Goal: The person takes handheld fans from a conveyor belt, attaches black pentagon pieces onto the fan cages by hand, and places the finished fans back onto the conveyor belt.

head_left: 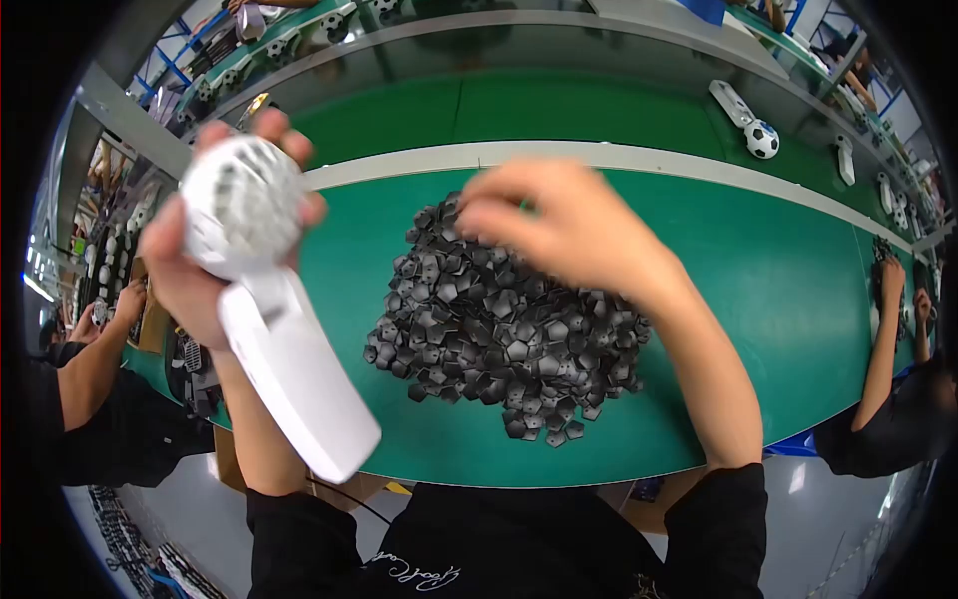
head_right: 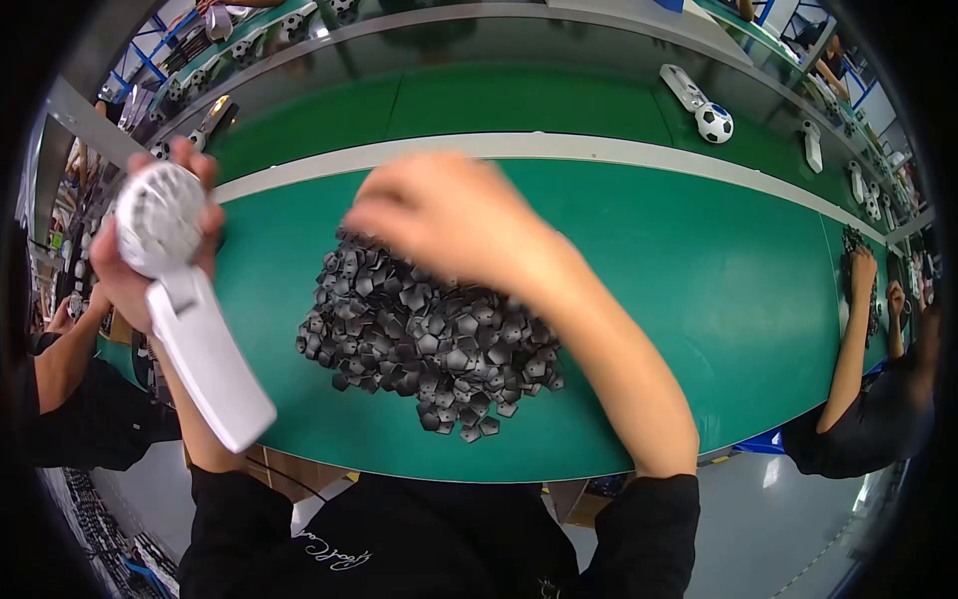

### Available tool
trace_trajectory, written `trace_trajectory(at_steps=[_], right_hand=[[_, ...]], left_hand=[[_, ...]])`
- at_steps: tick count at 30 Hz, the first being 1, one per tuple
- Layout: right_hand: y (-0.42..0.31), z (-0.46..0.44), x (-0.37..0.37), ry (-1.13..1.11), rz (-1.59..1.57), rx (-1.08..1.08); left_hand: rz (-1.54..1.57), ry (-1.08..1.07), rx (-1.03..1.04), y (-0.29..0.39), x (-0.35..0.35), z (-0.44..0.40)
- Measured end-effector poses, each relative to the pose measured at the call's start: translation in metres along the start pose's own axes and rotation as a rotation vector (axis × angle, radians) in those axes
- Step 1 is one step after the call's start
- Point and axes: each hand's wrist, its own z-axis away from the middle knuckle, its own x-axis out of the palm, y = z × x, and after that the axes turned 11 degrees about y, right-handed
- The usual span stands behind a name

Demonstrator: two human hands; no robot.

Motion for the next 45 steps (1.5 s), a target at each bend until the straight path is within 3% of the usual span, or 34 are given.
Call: trace_trajectory(at_steps=[2,3,5,7,10,14,16,20,23,28,31,36,39,40,42,45], right_hand=[[0.055,-0.01,0.013,0.357,0.276,0.081],[0.062,-0.014,0.019,0.353,0.28,0.075],[0.072,-0.02,0.028,0.155,0.24,0.303],[0.073,-0.021,0.035,0.177,0.302,0.278],[0.068,-0.02,0.047,0.195,0.397,0.21],[0.049,-0.022,0.042,0.164,0.197,0.264],[0.022,-0.015,0.034,0.108,-0.395,0.393],[-0.018,0.001,0.048,0.0,-0.661,0.434],[-0.024,0.006,0.059,0.02,-0.587,0.288],[-0.023,0.006,0.054,0.02,-0.442,0.285],[-0.013,0.003,0.057,0.079,-0.162,-0.15],[-0.011,-0.002,0.047,0.088,0.146,-0.321],[0.005,-0.018,0.032,0.022,-0.543,0.245],[0.017,-0.021,0.024,0.026,-0.539,0.249],[0.045,-0.025,0.011,0.09,0.219,0.165],[0.051,-0.019,0.018,-0.045,0.34,0.219]], left_hand=[[0.126,-0.08,-0.137,-0.024,-0.011,0.016],[0.123,-0.08,-0.146,-0.039,-0.015,0.025],[0.126,-0.071,-0.16,-0.062,-0.027,0.034],[-0.115,-0.043,-0.09,-0.075,-0.038,0.039],[-0.17,0.053,-0.123,-0.079,-0.045,0.042],[-0.324,0.085,-0.058,-0.082,-0.052,0.043],[-0.381,0.094,-0.037,-0.082,-0.05,0.043],[-0.543,0.145,-0.053,-0.078,-0.051,0.038],[-0.631,0.07,-0.039,-0.077,-0.054,0.036],[-0.674,0.112,-0.094,-0.074,-0.047,0.034],[-0.739,-0.101,0.078,-0.075,-0.051,0.033],[-0.871,-0.181,0.148,-0.074,-0.05,0.029],[-0.889,-0.253,0.151,-0.069,-0.054,0.028],[-0.883,-0.256,0.148,-0.069,-0.055,0.029],[-0.889,-0.199,0.11,-0.068,-0.058,0.029],[-0.829,-0.135,0.051,-0.072,-0.055,0.03]])
